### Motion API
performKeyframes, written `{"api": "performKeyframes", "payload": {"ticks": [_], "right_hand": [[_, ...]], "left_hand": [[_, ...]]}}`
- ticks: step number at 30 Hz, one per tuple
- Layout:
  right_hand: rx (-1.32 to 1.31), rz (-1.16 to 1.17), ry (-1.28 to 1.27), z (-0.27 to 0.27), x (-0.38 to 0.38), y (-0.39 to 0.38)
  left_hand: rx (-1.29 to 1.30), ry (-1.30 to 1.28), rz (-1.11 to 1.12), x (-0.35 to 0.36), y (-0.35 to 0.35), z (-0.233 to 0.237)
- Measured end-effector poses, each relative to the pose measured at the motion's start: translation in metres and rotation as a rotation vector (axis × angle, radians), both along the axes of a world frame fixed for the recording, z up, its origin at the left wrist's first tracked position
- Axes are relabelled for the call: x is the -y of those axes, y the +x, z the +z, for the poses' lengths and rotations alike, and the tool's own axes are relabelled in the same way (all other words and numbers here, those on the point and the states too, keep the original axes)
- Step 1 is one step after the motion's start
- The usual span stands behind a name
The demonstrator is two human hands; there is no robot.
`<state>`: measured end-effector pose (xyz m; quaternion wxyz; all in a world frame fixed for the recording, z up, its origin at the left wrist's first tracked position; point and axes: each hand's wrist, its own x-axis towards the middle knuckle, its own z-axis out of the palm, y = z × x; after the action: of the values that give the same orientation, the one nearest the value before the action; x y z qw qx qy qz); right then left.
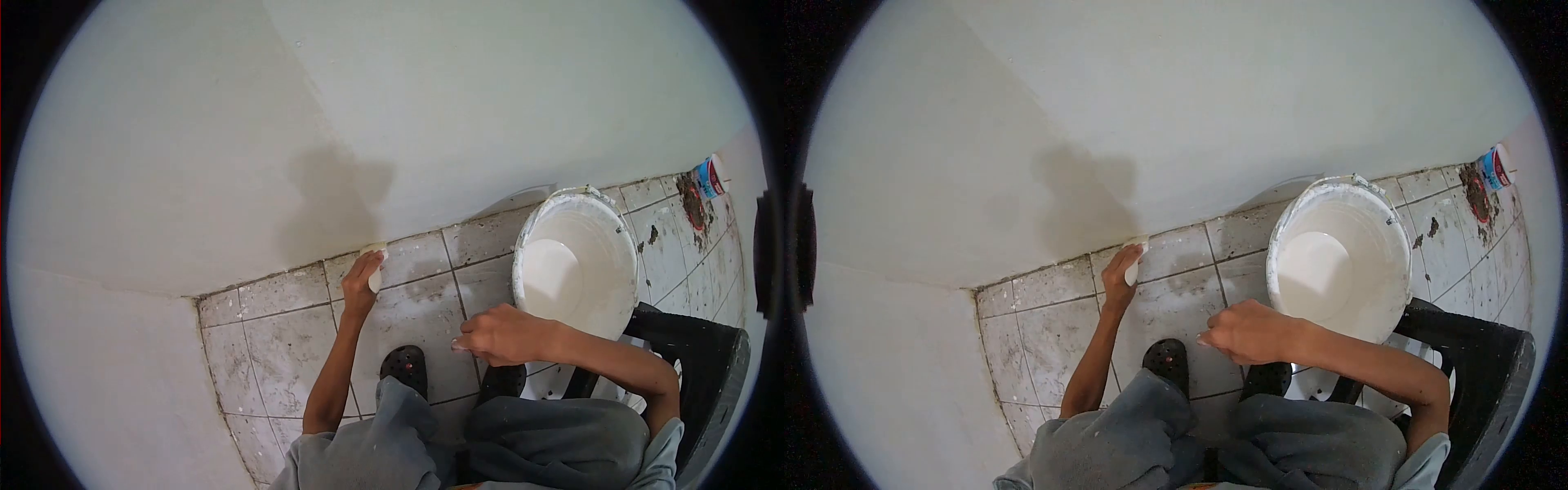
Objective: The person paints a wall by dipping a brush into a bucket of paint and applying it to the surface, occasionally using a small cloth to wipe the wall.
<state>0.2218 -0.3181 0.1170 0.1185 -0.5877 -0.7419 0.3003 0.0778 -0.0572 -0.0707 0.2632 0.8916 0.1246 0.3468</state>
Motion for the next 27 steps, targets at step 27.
{"api": "performKeyframes", "payload": {"ticks": [27], "right_hand": [[-0.054,-0.021,0.055,-0.009,0.003,0.003]], "left_hand": [[-0.034,0.044,-0.07,-0.02,0.019,0.033]]}}
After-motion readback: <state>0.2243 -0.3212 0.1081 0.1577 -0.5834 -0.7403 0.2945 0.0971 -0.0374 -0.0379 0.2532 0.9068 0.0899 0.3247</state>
